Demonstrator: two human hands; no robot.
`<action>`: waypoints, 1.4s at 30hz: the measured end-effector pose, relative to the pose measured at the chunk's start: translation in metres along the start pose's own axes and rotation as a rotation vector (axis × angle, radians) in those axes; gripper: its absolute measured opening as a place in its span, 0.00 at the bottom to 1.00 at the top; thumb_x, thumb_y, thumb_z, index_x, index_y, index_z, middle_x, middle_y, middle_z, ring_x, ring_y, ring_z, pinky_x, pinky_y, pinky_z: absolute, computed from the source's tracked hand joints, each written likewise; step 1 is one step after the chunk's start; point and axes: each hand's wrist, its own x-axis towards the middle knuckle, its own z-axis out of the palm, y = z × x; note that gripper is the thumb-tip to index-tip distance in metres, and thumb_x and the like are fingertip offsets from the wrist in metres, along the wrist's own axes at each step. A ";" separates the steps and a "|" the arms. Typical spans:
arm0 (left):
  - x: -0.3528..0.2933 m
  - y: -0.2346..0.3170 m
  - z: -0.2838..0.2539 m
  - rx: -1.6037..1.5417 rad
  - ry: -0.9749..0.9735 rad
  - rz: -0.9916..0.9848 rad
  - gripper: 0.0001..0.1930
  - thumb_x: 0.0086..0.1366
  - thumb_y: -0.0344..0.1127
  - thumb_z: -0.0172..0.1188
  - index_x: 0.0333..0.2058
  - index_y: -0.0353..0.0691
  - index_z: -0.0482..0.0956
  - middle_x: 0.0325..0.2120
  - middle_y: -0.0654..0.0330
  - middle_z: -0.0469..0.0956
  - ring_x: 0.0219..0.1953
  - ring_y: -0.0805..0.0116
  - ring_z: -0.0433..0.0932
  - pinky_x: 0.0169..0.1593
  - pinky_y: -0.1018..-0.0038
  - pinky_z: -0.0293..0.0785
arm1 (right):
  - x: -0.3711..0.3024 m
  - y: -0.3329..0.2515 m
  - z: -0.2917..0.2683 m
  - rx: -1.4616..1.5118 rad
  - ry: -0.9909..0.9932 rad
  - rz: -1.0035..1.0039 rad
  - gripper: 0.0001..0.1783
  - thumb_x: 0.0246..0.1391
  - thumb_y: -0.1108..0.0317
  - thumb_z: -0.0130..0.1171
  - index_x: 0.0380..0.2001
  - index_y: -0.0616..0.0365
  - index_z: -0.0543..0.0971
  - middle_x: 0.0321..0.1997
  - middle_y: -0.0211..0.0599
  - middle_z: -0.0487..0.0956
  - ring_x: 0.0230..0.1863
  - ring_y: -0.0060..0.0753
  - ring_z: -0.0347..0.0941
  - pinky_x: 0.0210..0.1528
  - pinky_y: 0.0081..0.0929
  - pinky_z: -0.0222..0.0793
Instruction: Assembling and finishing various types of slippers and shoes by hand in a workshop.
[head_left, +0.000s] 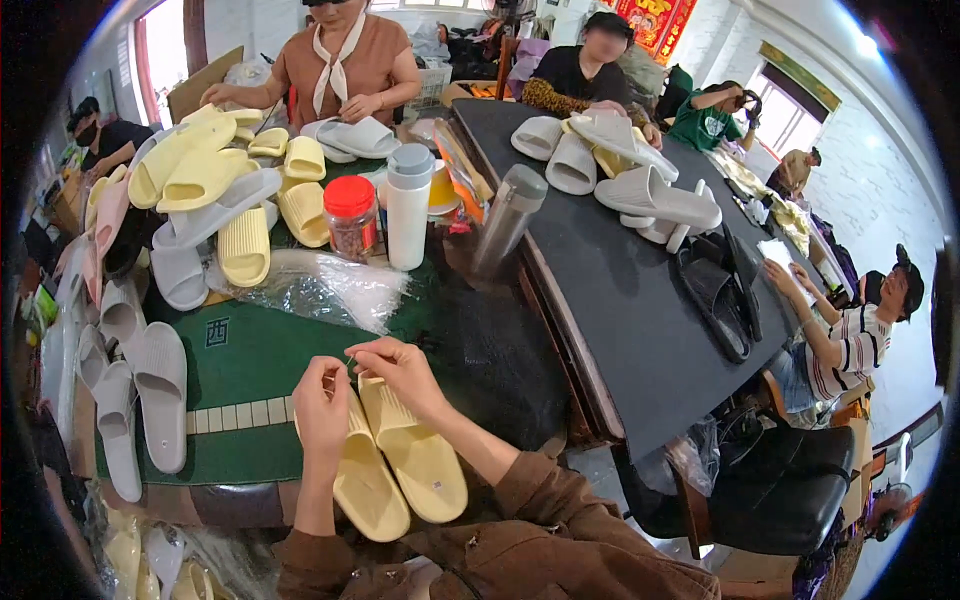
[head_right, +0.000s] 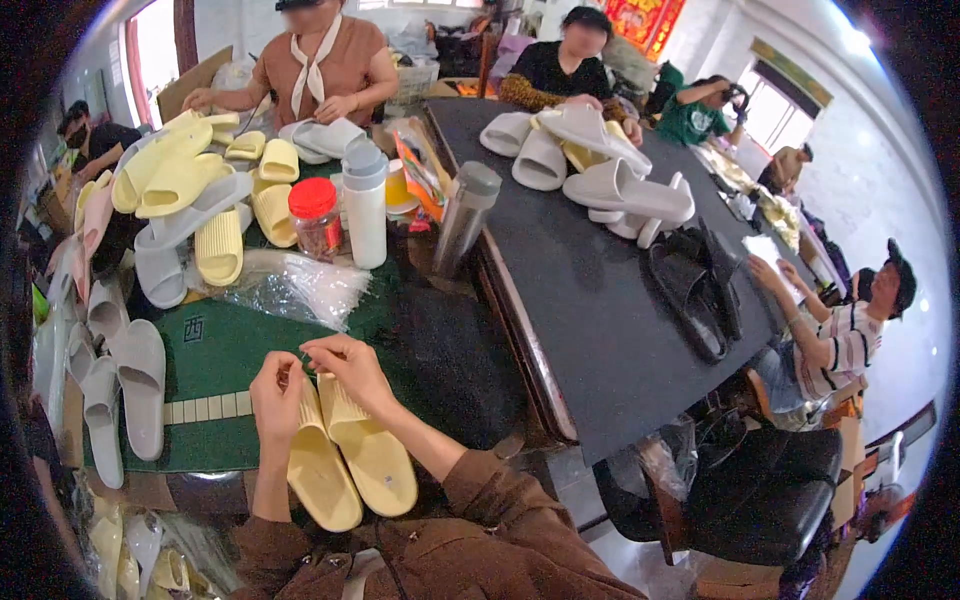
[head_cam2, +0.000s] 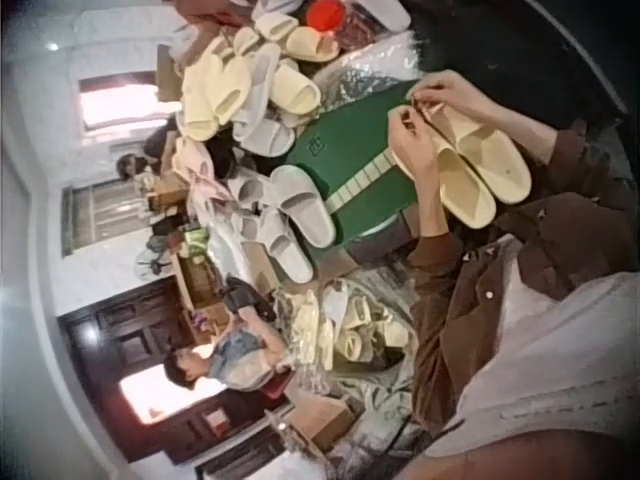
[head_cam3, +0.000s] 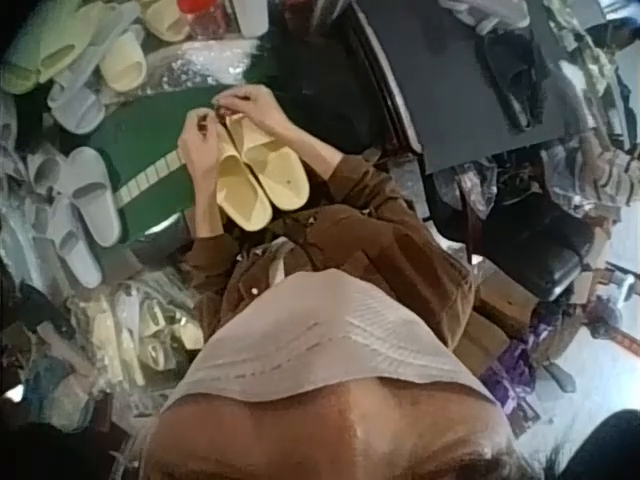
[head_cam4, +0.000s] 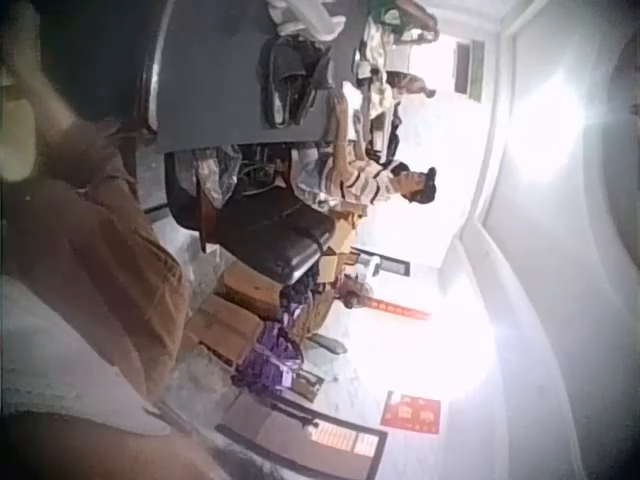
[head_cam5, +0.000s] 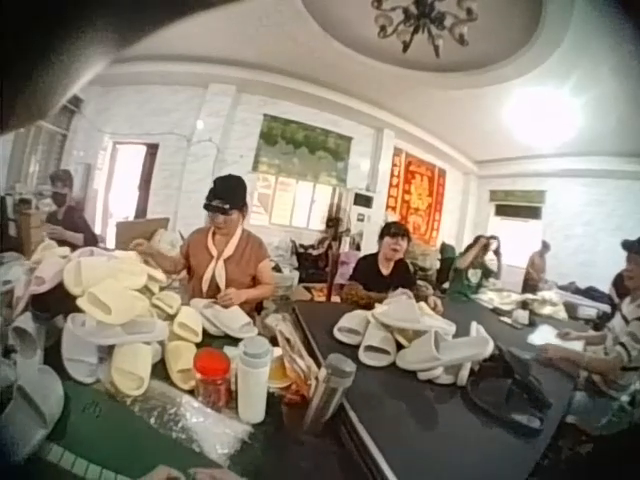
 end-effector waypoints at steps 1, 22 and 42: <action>-0.001 -0.002 0.001 -0.003 0.012 0.009 0.02 0.61 0.25 0.55 0.31 0.33 0.72 0.22 0.60 0.73 0.21 0.75 0.69 0.27 0.77 0.67 | -0.001 0.001 0.001 0.009 -0.002 0.006 0.11 0.58 0.70 0.55 0.41 0.61 0.81 0.42 0.32 0.75 0.35 0.18 0.74 0.40 0.17 0.72; 0.002 0.017 0.004 0.223 -0.057 0.078 0.03 0.59 0.28 0.57 0.31 0.35 0.76 0.25 0.53 0.77 0.24 0.61 0.76 0.27 0.70 0.70 | -0.007 -0.003 0.004 -0.211 0.092 -0.175 0.10 0.55 0.69 0.57 0.38 0.59 0.82 0.33 0.32 0.76 0.37 0.25 0.70 0.41 0.21 0.65; -0.008 -0.008 0.014 -0.146 0.102 0.009 0.04 0.63 0.27 0.53 0.32 0.32 0.73 0.21 0.62 0.72 0.18 0.78 0.65 0.22 0.77 0.60 | -0.009 -0.001 0.009 -0.171 0.101 -0.104 0.08 0.52 0.75 0.59 0.37 0.60 0.80 0.32 0.31 0.75 0.33 0.18 0.72 0.35 0.17 0.67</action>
